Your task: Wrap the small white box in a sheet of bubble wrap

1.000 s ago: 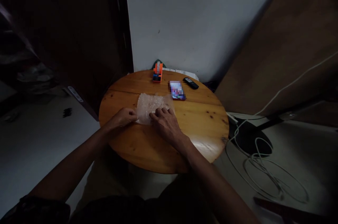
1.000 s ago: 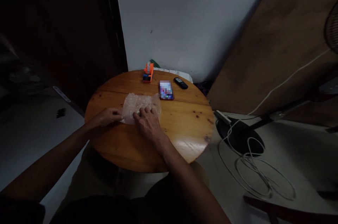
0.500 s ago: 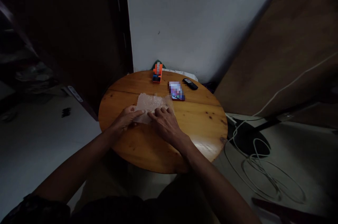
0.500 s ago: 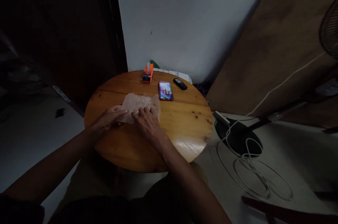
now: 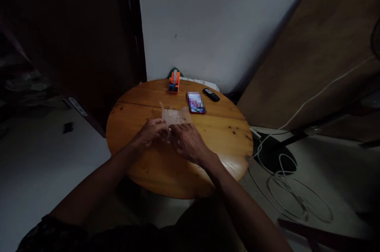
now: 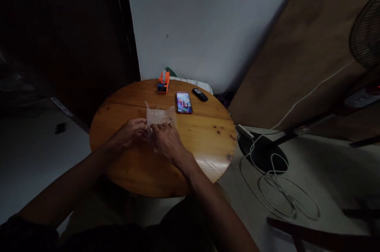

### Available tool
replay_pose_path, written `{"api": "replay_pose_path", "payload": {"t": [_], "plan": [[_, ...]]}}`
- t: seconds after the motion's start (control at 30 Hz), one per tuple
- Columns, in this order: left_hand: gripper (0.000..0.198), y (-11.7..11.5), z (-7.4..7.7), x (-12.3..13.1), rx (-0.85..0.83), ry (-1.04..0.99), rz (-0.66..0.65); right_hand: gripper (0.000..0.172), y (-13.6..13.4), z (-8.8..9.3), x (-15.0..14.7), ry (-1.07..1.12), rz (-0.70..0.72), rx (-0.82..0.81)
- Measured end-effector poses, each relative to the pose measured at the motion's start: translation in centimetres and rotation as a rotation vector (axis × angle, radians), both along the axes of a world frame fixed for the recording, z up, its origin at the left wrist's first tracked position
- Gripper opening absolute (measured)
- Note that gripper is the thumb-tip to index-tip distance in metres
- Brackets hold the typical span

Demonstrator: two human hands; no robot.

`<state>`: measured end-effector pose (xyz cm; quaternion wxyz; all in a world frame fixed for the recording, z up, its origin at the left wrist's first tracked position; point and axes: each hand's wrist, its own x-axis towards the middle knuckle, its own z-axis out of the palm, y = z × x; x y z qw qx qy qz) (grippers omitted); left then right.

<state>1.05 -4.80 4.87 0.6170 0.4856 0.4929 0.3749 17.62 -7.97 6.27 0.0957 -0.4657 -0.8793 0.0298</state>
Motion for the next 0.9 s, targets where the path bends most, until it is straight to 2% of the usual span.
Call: {"api": "replay_pose_path", "payload": {"t": [0.07,0.17,0.27,0.33,0.4,0.5,0.6,0.73,0.9], "plan": [[0.017,-0.1,0.2,0.1,0.061,0.089,-0.099,0.031,-0.4,0.1,0.9,0.139,0.004,-0.029],[0.013,-0.1,0.2,0.5,0.286,0.397,-0.169,0.033,-0.9,-0.4,3.4,0.423,-0.068,-0.015],[0.014,0.0,0.0,1.1,0.482,0.747,-0.184,0.032,-1.3,-1.2,6.5,0.626,-0.39,-0.065],[0.017,0.0,0.1,1.3,0.55,0.912,-0.241,0.043,-1.6,-1.5,7.9,0.593,-0.564,-0.173],[0.022,0.0,0.1,1.3,0.602,1.015,-0.296,0.054,-1.8,-1.7,8.2,0.519,-0.636,-0.293],[0.03,0.1,-0.1,1.0,0.669,1.08,-0.308,0.068,-2.0,-1.8,7.0,0.493,-0.641,-0.393],[0.032,0.6,-0.7,0.8,0.719,1.058,-0.325,0.078,-1.7,-2.4,5.4,0.533,-0.641,-0.368],[0.032,1.4,-1.7,0.6,0.724,0.966,-0.377,0.068,-0.6,-4.6,4.4,0.568,-0.653,-0.244],[0.04,1.7,-1.9,0.7,0.729,0.901,-0.384,0.054,0.3,-6.4,3.6,0.851,-0.622,-0.127]]}}
